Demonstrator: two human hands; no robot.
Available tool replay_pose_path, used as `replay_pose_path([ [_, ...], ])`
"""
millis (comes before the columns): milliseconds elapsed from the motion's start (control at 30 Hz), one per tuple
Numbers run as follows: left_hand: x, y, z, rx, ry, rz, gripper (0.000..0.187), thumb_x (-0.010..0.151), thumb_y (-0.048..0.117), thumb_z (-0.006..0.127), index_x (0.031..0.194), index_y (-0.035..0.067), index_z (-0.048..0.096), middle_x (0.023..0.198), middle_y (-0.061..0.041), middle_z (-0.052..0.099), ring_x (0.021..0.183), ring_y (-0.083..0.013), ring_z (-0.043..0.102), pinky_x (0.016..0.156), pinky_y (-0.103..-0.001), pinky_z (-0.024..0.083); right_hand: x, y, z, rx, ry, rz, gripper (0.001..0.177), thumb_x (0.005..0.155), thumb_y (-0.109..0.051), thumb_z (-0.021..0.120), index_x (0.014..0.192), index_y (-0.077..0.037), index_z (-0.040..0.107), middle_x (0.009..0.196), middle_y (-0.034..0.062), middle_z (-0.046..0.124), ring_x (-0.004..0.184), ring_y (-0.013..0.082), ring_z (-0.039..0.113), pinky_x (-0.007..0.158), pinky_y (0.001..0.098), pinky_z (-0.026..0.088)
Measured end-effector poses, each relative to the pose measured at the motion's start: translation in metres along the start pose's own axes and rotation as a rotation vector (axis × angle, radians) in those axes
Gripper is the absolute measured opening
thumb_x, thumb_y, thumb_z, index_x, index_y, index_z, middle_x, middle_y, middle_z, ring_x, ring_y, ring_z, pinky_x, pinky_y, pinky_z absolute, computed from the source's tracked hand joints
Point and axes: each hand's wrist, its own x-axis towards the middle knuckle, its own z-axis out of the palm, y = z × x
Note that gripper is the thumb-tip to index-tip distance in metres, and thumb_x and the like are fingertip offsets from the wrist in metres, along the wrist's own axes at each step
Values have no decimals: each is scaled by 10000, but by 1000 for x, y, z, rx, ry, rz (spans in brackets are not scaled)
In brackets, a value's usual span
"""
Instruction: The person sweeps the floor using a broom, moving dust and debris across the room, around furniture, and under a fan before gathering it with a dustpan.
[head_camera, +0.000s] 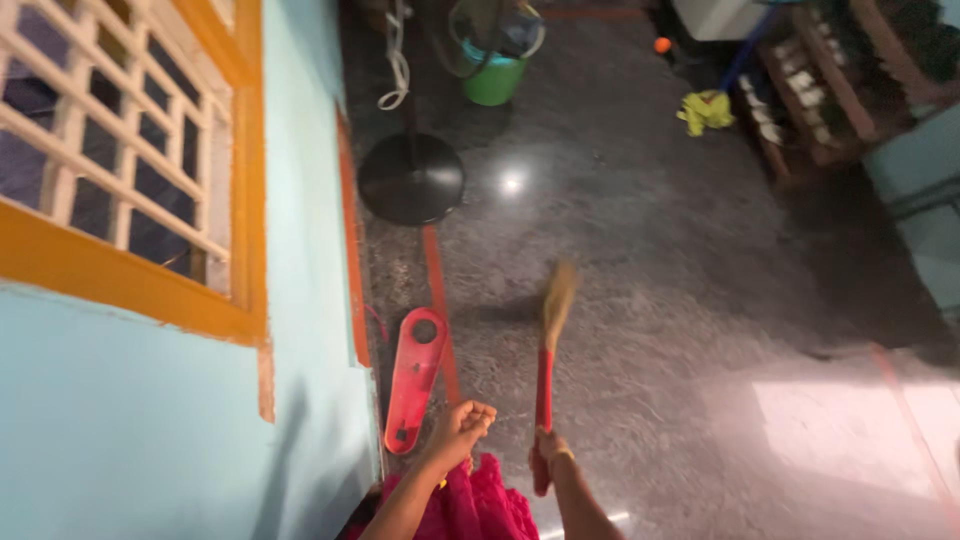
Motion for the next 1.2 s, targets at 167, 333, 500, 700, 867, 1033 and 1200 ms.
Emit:
replay_pose_path([
  [167,2,-1,20,21,-130,12,191,922,90,664,1097,46,726,943,-4,730,833,-74,648,772,-250,544,-47,68,51,157,107,-75,455,1011,-482,548,914,-37,541,617,138,497,480,314,475,426,476,350],
  [333,-3,-3,33,76,-178,-19,160,952,117,657,1078,52,728,951,5,739,852,-70,679,775,-246,550,-113,93,57,-424,196,-409,474,924,-371,617,1335,-136,587,1188,203,732,1120,340,707,919,430,540],
  [500,-5,-39,41,102,-259,-125,155,952,129,656,1079,64,716,963,13,738,808,-76,654,779,-245,557,-161,95,50,-470,157,-245,417,946,-334,621,1326,-166,593,1071,160,713,930,328,711,748,441,556],
  [700,-33,-70,49,278,-376,-107,153,941,109,655,1061,55,734,933,-13,757,778,-92,647,742,-250,548,-154,224,6,-176,295,-28,365,988,-363,608,1281,-147,627,872,138,689,736,263,646,627,456,539],
  [867,-67,-78,56,184,-480,-303,150,923,109,655,1052,71,720,904,13,701,744,-82,606,662,-276,511,-179,220,0,-116,490,26,409,991,-400,639,1247,-82,616,904,186,733,781,324,758,671,453,593],
  [1033,-81,-101,61,360,-522,-265,142,920,109,686,1037,64,753,860,9,674,746,-92,610,687,-270,524,-246,235,9,-275,391,-209,549,962,-372,615,1462,-227,440,1166,226,695,1099,440,644,887,509,536],
  [1200,-68,-135,79,314,-603,-176,150,899,104,688,1030,71,753,886,35,727,842,-65,659,774,-243,534,-272,259,-37,-725,209,-122,588,976,-464,562,1513,-312,375,1225,188,686,1143,410,655,943,500,518],
])
